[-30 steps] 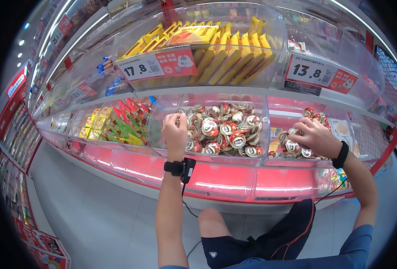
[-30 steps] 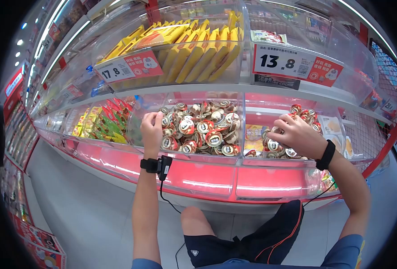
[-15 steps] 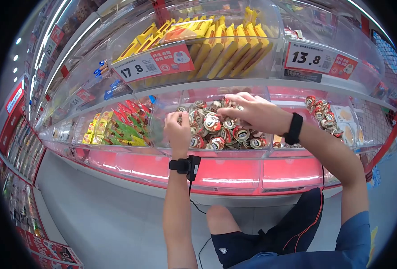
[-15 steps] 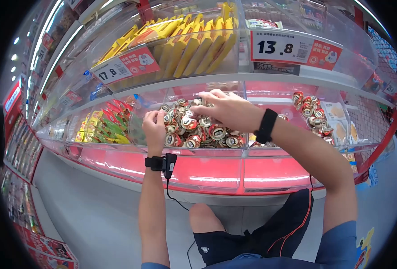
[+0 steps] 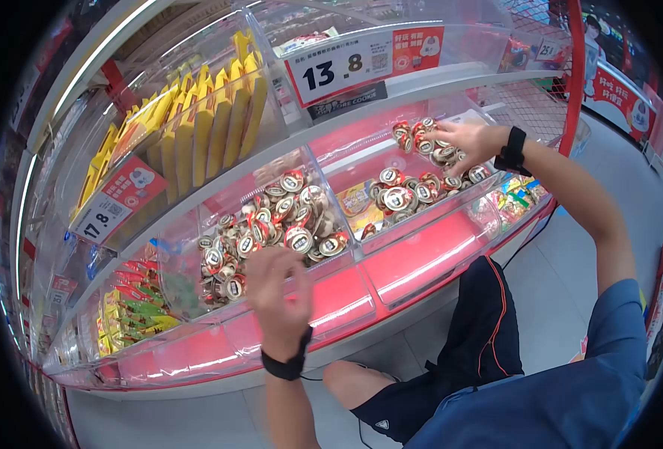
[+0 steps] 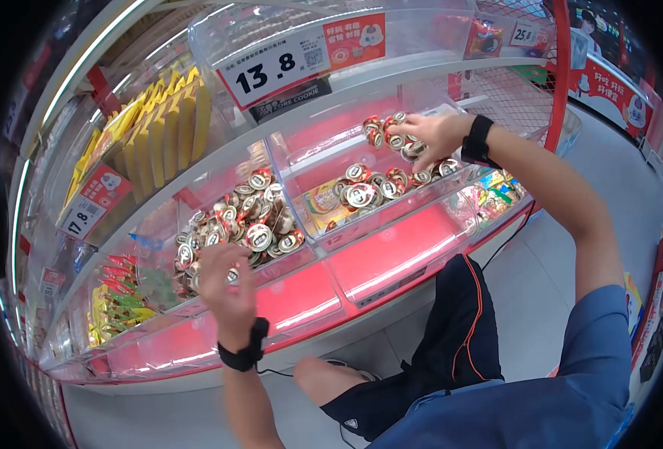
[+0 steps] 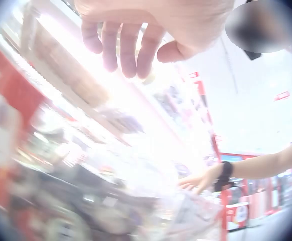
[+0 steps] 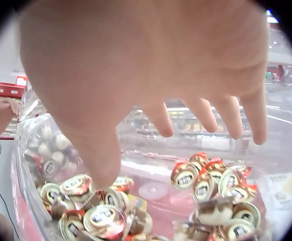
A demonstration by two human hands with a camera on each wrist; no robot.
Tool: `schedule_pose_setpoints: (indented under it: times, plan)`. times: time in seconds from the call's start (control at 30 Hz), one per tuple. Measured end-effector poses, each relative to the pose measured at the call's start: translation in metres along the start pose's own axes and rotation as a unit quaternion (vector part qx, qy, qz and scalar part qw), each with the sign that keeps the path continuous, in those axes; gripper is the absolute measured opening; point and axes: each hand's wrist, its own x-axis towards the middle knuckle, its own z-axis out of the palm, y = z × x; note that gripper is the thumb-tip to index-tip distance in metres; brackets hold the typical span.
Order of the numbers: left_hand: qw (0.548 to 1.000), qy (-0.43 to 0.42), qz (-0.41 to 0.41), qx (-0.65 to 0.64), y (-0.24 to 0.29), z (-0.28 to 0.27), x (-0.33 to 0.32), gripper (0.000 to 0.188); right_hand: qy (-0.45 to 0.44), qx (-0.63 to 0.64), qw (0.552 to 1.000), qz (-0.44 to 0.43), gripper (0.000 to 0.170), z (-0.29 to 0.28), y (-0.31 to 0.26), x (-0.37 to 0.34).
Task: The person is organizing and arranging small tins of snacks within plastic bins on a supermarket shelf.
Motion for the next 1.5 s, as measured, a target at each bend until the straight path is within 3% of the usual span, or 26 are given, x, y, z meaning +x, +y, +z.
schedule_pose_setpoints:
  times: [0.03, 0.07, 0.13, 0.3, 0.37, 0.4, 0.5, 0.53, 0.6, 0.63, 0.7, 0.73, 0.8, 0.9, 0.93, 1.0, 1.2, 1.3, 1.43, 1.5]
  plan:
    - [0.997, -0.069, -0.007, -0.039, 0.019, 0.018, 0.002, 0.012, -0.047, 0.009, 0.999, 0.013, 0.107, 0.009, 0.0, 0.0]
    - [0.992, -0.104, 0.045, -0.047, 0.036, 0.037, 0.008, 0.018, -0.091, 0.042, 0.995, 0.011, 0.114, 0.014, 0.002, 0.003]
    - [0.985, -0.16, 0.044, -0.053, 0.056, 0.075, 0.019, 0.024, -0.116, -0.016, 0.993, 0.002, 0.115, 0.029, 0.004, 0.012]
    - [0.968, -0.224, -0.096, -0.061, 0.059, 0.159, 0.034, 0.036, -0.186, -0.1, 0.977, 0.002, 0.118, 0.029, -0.003, 0.03]
    - [0.92, -0.323, -0.213, -0.061, 0.051, 0.169, 0.041, 0.046, -0.19, -0.096, 0.977, -0.006, 0.119, 0.028, -0.005, 0.034]
    - [0.888, -0.367, -0.27, -0.062, 0.048, 0.175, 0.045, 0.052, -0.13, -0.093, 0.986, -0.053, 0.108, 0.029, -0.002, 0.031]
    - [0.857, -0.432, -0.282, 0.003, 0.039, 0.192, 0.048, 0.07, -0.088, 0.014, 0.995, -0.038, 0.093, 0.002, 0.006, 0.048]
    - [0.842, -0.459, -0.281, -0.034, 0.03, 0.198, 0.049, 0.083, -0.032, 0.052, 0.998, -0.028, 0.073, -0.016, -0.008, 0.047]
    - [0.828, -0.477, -0.295, -0.03, 0.028, 0.211, 0.051, 0.092, 0.079, 0.007, 0.996, -0.04, 0.082, -0.01, 0.002, 0.071]
    - [0.803, -0.486, -0.342, -0.046, 0.036, 0.199, 0.06, 0.094, 0.06, 0.024, 0.998, -0.029, 0.093, -0.002, 0.013, 0.09]
    - [0.829, -0.459, -0.321, -0.013, 0.029, 0.216, 0.048, 0.08, 0.077, 0.004, 0.997, 0.013, 0.108, 0.017, 0.025, 0.111]
    - [0.821, -0.451, -0.351, 0.006, 0.031, 0.213, 0.042, 0.068, 0.053, 0.022, 0.998, 0.036, 0.11, 0.023, 0.024, 0.115]
    - [0.814, -0.445, -0.37, 0.054, 0.032, 0.215, 0.051, 0.046, 0.022, 0.0, 0.999, 0.044, 0.11, 0.04, 0.024, 0.123]
    - [0.798, -0.471, -0.364, 0.094, 0.029, 0.218, 0.055, 0.041, 0.041, -0.014, 0.998, 0.046, 0.098, 0.048, 0.034, 0.126]
    - [0.826, -0.445, -0.338, 0.078, 0.029, 0.218, 0.049, 0.035, 0.045, -0.005, 0.998, 0.048, 0.095, 0.047, 0.033, 0.124]
    - [0.823, -0.45, -0.344, 0.044, 0.025, 0.22, 0.048, 0.033, 0.073, -0.003, 0.996, 0.045, 0.084, 0.049, 0.03, 0.12]
    - [0.826, -0.467, -0.314, 0.033, 0.023, 0.219, 0.048, 0.03, 0.142, 0.006, 0.99, 0.021, 0.08, 0.064, 0.037, 0.125]
    - [0.843, -0.458, -0.28, 0.044, 0.022, 0.217, 0.047, 0.036, 0.032, 0.063, 0.997, 0.009, 0.081, 0.051, 0.04, 0.125]
    - [0.885, -0.378, -0.267, 0.052, 0.019, 0.214, 0.039, 0.037, 0.068, 0.078, 0.994, -0.037, 0.069, 0.054, 0.043, 0.128]
    - [0.891, -0.383, -0.241, 0.029, 0.009, 0.22, 0.035, 0.037, 0.088, 0.085, 0.991, -0.055, 0.065, 0.06, 0.049, 0.133]
